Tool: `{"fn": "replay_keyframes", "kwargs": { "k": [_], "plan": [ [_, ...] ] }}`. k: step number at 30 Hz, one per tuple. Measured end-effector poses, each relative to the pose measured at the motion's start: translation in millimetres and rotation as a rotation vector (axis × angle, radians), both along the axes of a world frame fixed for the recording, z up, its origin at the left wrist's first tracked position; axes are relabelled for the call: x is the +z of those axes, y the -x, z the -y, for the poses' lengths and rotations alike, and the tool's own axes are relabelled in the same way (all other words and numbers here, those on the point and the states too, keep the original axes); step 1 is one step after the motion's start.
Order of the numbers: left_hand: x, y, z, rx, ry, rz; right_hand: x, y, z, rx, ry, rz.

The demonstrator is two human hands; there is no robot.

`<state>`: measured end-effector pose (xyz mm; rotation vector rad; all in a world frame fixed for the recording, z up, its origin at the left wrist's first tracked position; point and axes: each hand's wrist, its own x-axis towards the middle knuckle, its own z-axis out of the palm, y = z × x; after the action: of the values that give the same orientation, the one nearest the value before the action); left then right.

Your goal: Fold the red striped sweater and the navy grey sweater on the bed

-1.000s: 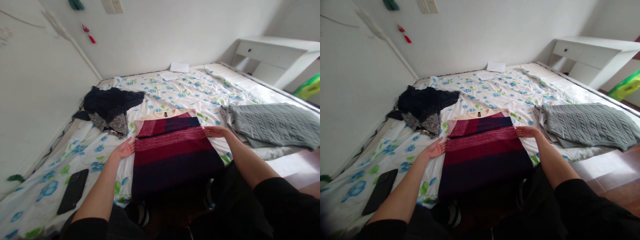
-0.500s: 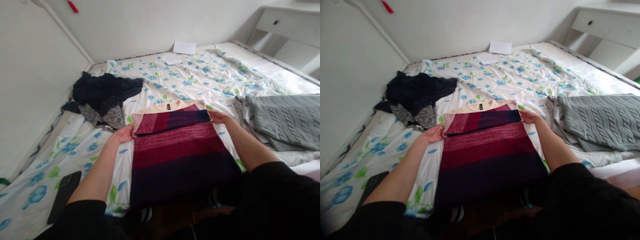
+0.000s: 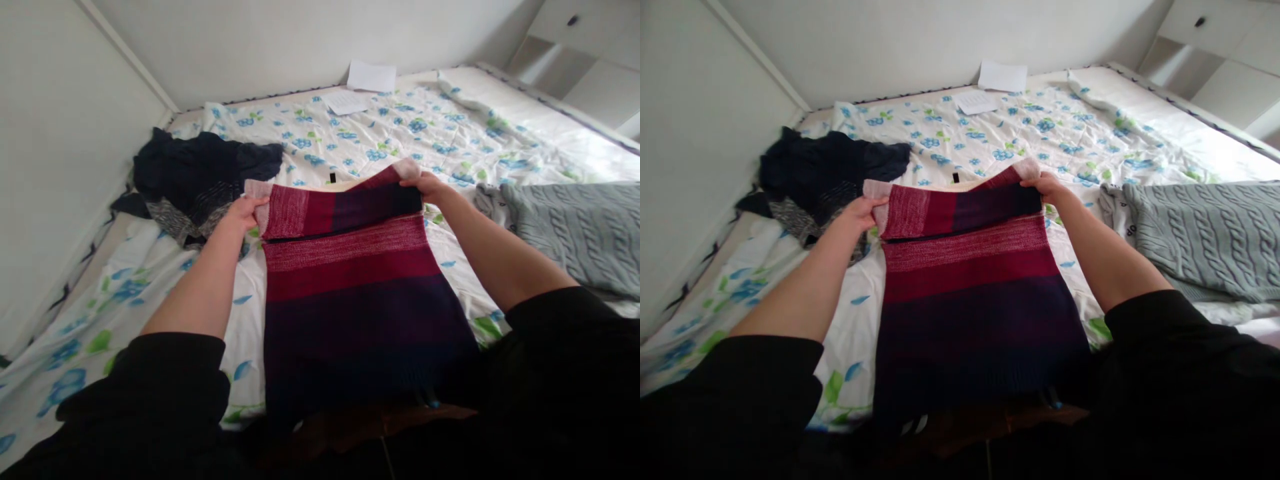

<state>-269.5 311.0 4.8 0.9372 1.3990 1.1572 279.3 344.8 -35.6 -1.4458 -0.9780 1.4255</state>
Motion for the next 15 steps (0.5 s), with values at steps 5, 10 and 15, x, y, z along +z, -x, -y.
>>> {"fn": "replay_keyframes", "kwargs": {
  "k": [5,10,15],
  "plan": [
    [46.5,34,49,-0.029,-0.128,-0.007,33.4,-44,46,0.079,-0.362,0.068],
    [22.5,79,200,-0.32,0.098,-0.292,2.8,-105,182,0.61,-0.302,0.424],
    [0.7,69,297,-0.37,0.212,-0.466,-20.6,-99,256,0.615,-0.107,0.495]
  ]
}}
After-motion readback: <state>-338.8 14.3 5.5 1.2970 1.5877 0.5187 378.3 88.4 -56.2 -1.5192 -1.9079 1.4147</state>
